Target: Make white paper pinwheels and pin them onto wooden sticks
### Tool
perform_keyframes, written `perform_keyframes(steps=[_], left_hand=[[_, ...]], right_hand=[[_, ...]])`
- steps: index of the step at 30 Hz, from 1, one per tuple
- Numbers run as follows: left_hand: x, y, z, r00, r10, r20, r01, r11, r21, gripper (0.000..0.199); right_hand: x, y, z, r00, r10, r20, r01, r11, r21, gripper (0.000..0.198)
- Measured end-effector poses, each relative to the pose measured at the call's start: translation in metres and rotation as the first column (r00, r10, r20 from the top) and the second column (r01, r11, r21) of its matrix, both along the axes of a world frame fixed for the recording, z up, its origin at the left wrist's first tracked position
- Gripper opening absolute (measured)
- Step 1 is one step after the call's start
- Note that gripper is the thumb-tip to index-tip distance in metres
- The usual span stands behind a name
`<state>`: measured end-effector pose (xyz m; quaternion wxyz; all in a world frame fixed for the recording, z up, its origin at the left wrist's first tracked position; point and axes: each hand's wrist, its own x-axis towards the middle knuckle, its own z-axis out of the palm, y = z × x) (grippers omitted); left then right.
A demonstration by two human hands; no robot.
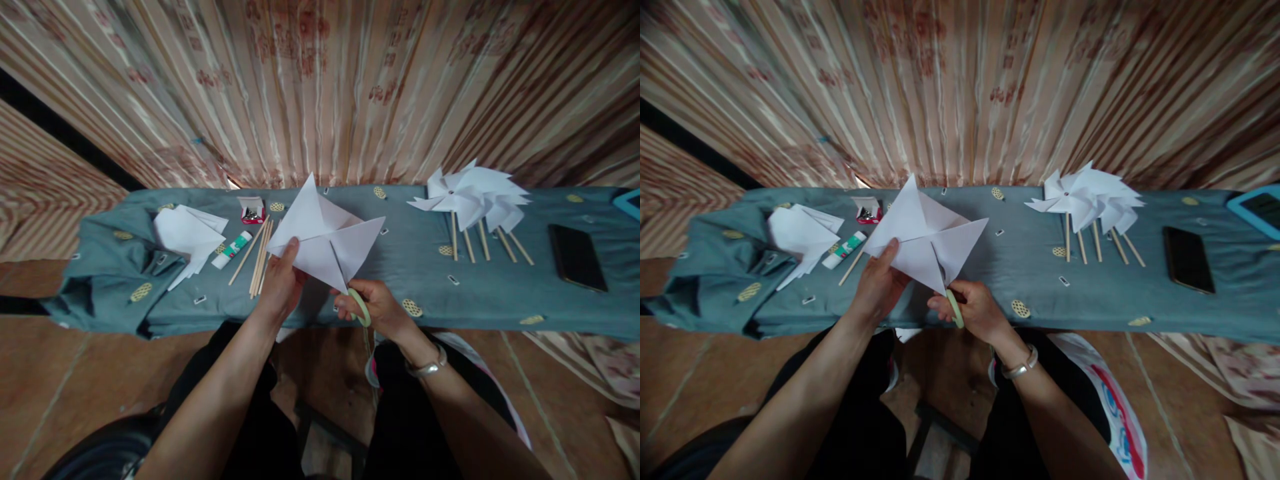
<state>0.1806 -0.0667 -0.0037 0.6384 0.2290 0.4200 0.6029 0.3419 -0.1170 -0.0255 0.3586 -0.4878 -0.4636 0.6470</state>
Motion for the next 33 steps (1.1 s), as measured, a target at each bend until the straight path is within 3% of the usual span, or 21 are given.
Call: perform_keyframes(steps=[33], left_hand=[[-0.0009, -0.0006, -0.0007, 0.999, -0.030, -0.011, 0.031, 0.999, 0.030, 0.037]], right_hand=[[-0.0028, -0.0009, 0.0011, 0.999, -0.024, 0.029, 0.024, 1.000, 0.000, 0.048]])
